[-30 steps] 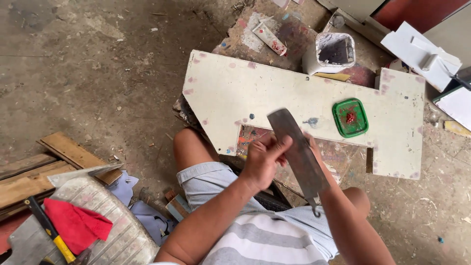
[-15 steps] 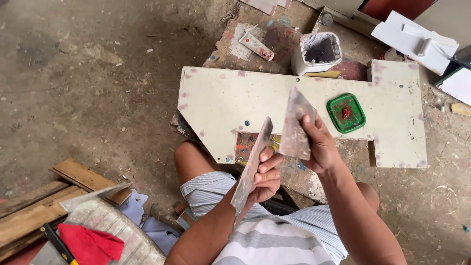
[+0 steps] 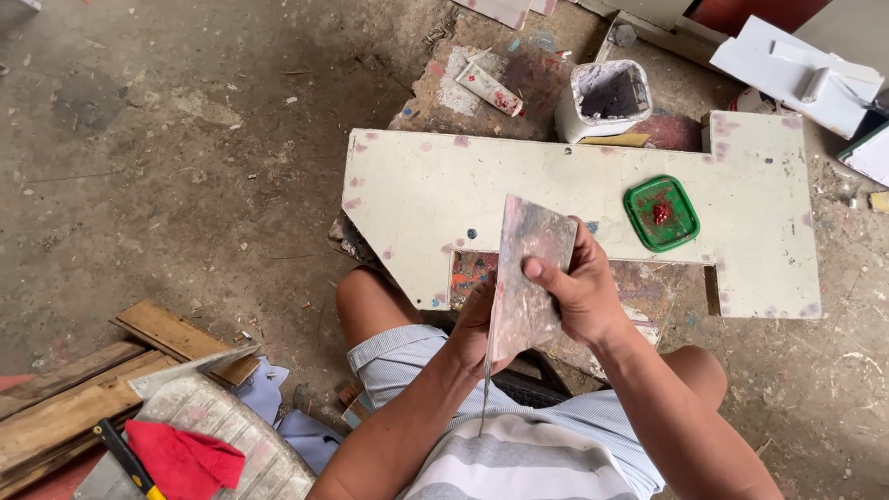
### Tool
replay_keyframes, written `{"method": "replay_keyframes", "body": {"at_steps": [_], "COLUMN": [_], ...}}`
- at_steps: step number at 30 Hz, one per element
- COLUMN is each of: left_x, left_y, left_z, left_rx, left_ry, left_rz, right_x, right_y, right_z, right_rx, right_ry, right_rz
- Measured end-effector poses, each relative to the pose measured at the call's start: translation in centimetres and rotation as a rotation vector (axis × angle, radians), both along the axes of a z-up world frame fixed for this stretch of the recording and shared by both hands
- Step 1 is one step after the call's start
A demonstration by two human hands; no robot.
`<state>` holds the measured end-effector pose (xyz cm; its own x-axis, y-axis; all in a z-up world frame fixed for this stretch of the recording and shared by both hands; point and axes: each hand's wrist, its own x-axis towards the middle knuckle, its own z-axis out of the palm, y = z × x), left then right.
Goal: Finishing the surface and edges of a large white cutout letter using a metal scraper and sandpaper.
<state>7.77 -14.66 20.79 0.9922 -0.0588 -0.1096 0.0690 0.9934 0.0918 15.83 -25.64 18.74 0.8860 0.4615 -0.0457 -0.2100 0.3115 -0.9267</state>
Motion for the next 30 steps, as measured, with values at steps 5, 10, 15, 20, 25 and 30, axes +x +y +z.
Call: {"method": "replay_keyframes", "body": {"at_steps": [5, 10, 15, 20, 25, 30], "left_x": [-0.3, -0.5, -1.2, -0.9, -1.4, -0.8], "left_y": [0.9, 4.3, 5.1, 3.8, 3.5, 3.6], "left_z": [-3.5, -8.7, -6.3, -2.6, -3.4, -5.0], "left_rx": [0.054, 0.051, 0.711, 0.998, 1.037, 1.000], "left_ry": [-0.003, 0.094, 0.283, 0.263, 0.303, 0.316], "left_rz": [0.001, 0.162, 0.371, 0.475, 0.533, 0.624], "right_x": [-1.8, 0.5, 1.6, 1.1, -0.1, 1.0], "right_y": [-1.3, -4.5, -5.2, -5.7, -7.1, -8.7], "right_z": [-2.3, 0.9, 0.5, -0.4, 1.6, 4.1], "right_rx": [-0.043, 0.018, -0.134, -0.311, -0.498, -0.666], "right_ry": [-0.022, -0.058, -0.381, -0.544, -0.411, -0.218], "right_rz": [0.117, -0.152, -0.245, -0.169, 0.311, 0.501]}}
